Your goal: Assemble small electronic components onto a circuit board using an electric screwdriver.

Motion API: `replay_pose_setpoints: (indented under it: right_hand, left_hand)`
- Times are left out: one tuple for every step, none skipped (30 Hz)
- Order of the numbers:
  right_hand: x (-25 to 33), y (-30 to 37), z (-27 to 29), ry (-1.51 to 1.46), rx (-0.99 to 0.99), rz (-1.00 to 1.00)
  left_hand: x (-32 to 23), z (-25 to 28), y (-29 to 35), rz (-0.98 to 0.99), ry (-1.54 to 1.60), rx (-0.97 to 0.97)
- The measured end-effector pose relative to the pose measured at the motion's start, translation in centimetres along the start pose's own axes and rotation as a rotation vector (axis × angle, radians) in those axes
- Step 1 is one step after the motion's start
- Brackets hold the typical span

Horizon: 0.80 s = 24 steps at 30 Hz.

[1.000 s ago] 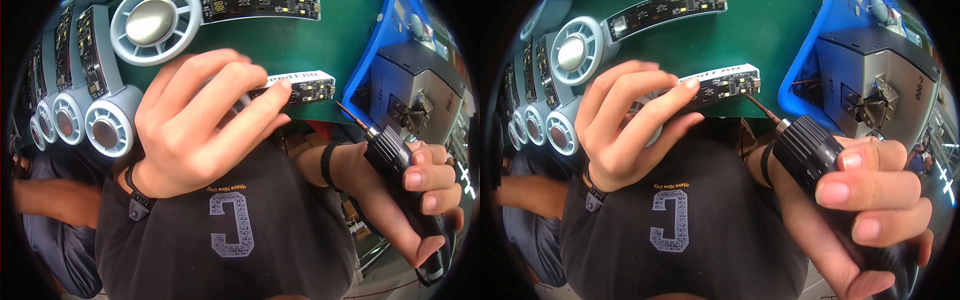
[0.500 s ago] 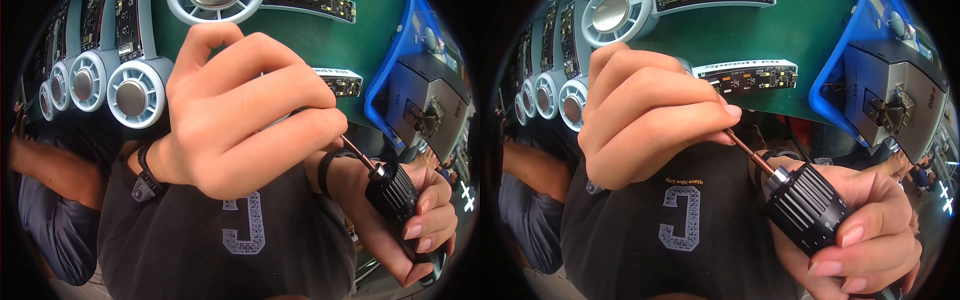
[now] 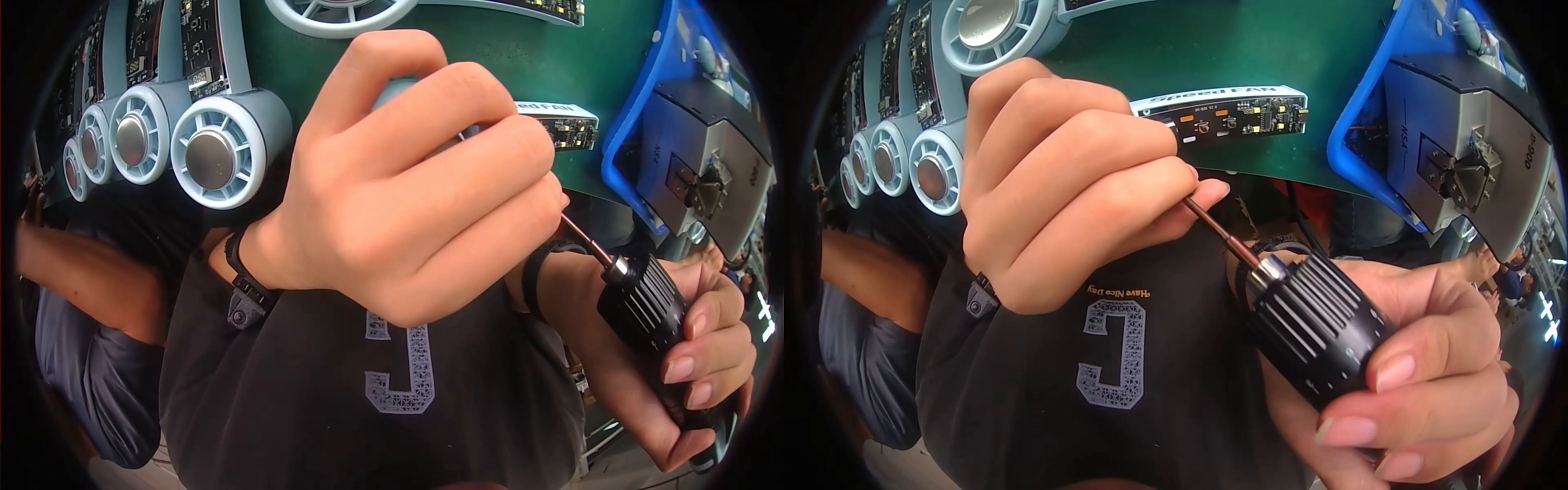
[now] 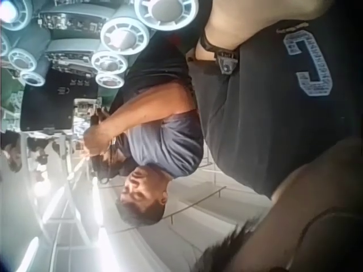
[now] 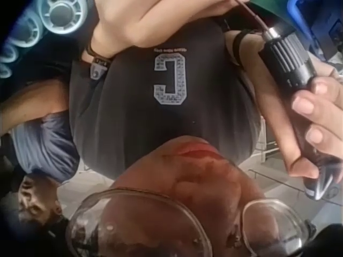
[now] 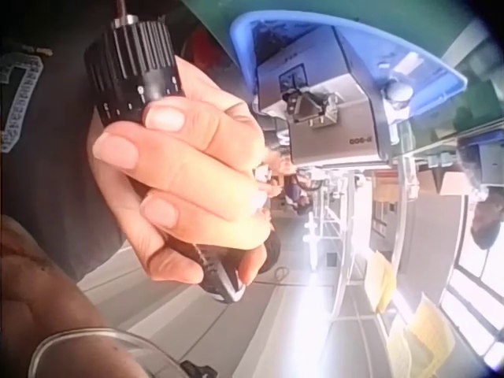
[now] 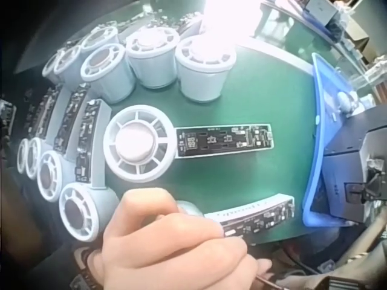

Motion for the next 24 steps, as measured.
replay_pose_setpoints:
  right_hand:
    - [-0.2, 0.1, -0.3, 0.002, 0.008, 0.012]
    - [-0.7, 0.3, -0.9, 0.005, 0.016, 0.024]
    - [-1.3, 0.6, -1.6, 0.009, 0.026, 0.037]
    - [-1.5, 0.8, -2.1, 0.002, 0.034, 0.047]
    - [-1.9, 0.7, -2.3, -0.004, 0.043, 0.057]
    - [0.5, 0.3, -1.9, -0.009, 0.052, 0.068]
    - [0.1, 0.0, -1.5, -0.014, 0.061, 0.079]
    - [-0.1, 0.0, -1.8, -0.019, 0.070, 0.090]
    - [-0.5, -0.1, -2.0, -0.022, 0.083, 0.098]
    - [-0.2, -0.9, -0.7, -0.026, 0.096, 0.106]
    - [-1.8, 0.4, -3.0, -0.031, 0.113, 0.119]
    - [-1.8, 0.6, -3.3, -0.036, 0.129, 0.133]
    - [-2.8, 1.2, -4.2, -0.042, 0.145, 0.146]
    - [-2.6, 1.0, -4.2, -0.049, 0.159, 0.152]
    - [-2.5, 1.0, -4.5, -0.058, 0.172, 0.157]
    - [-2.3, 2.0, -6.5, -0.074, 0.192, 0.162]
    - [-2.0, 2.1, -6.7, -0.092, 0.212, 0.166]
    - [-1.0, 1.8, -6.4, -0.114, 0.231, 0.168]
    - [-0.5, 1.5, -6.2, -0.106, 0.247, 0.187]
    - [-0.2, 1.0, -5.7, -0.100, 0.263, 0.206]
    - [0.3, 0.7, -5.3, -0.092, 0.278, 0.224]
    - [1.0, 0.5, -5.1, -0.080, 0.294, 0.244]
    - [1.7, 0.2, -4.8, -0.058, 0.299, 0.256]
    - [1.6, 0.4, -4.6, -0.040, 0.316, 0.258]
  left_hand:
    - [0.0, 0.0, -0.1, -0.001, 0.008, 0.000]
    - [0.1, -0.1, -0.2, 0.004, 0.000, 0.024]
    - [0.2, -0.2, -0.4, 0.007, -0.007, 0.047]
    - [0.1, -0.2, -0.5, 0.011, -0.026, 0.074]
    - [-0.1, -0.1, -0.5, 0.009, -0.027, 0.074]
    - [-0.3, -0.2, -0.5, 0.000, -0.042, 0.098]
    - [-0.6, -0.3, -0.5, -0.009, -0.057, 0.122]
    - [-0.8, -0.4, -0.5, -0.018, -0.072, 0.146]
    - [-1.1, -0.3, -0.7, -0.015, -0.071, 0.143]
    - [-1.4, -0.4, -0.8, -0.011, -0.092, 0.172]
    - [-1.8, -0.6, -0.9, -0.011, -0.113, 0.195]
    - [-2.1, -0.7, -1.0, -0.011, -0.135, 0.219]
    - [-2.5, -0.8, -1.1, -0.010, -0.158, 0.243]
    - [-2.7, -1.0, -1.4, -0.004, -0.182, 0.272]
    - [-2.9, -1.1, -1.7, 0.002, -0.207, 0.303]
    - [-3.1, -1.2, -1.9, 0.012, -0.239, 0.326]
    - [-3.3, -1.4, -2.1, 0.024, -0.274, 0.351]
    - [-3.4, -1.6, -2.4, 0.037, -0.312, 0.378]
    - [-3.6, -1.9, -3.0, 0.033, -0.320, 0.399]
    - [-3.7, -2.3, -3.5, 0.029, -0.330, 0.420]
    - [-3.6, -2.3, -4.2, 0.022, -0.317, 0.411]
    - [-3.8, -2.6, -4.7, -0.071, -0.289, 0.440]
    - [-4.0, -2.8, -5.1, -0.167, -0.257, 0.466]
    - [-4.2, -2.9, -4.7, -0.244, -0.264, 0.512]
Point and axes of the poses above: each hand's wrist, its own y-axis away from the middle knuckle, its own z-axis out of the back of the hand, x = y × z, the point moved 8 cm from there along -y, towards the middle knuckle, and after that the axes turned 2 degrees about -x, right-handed, at the moved point
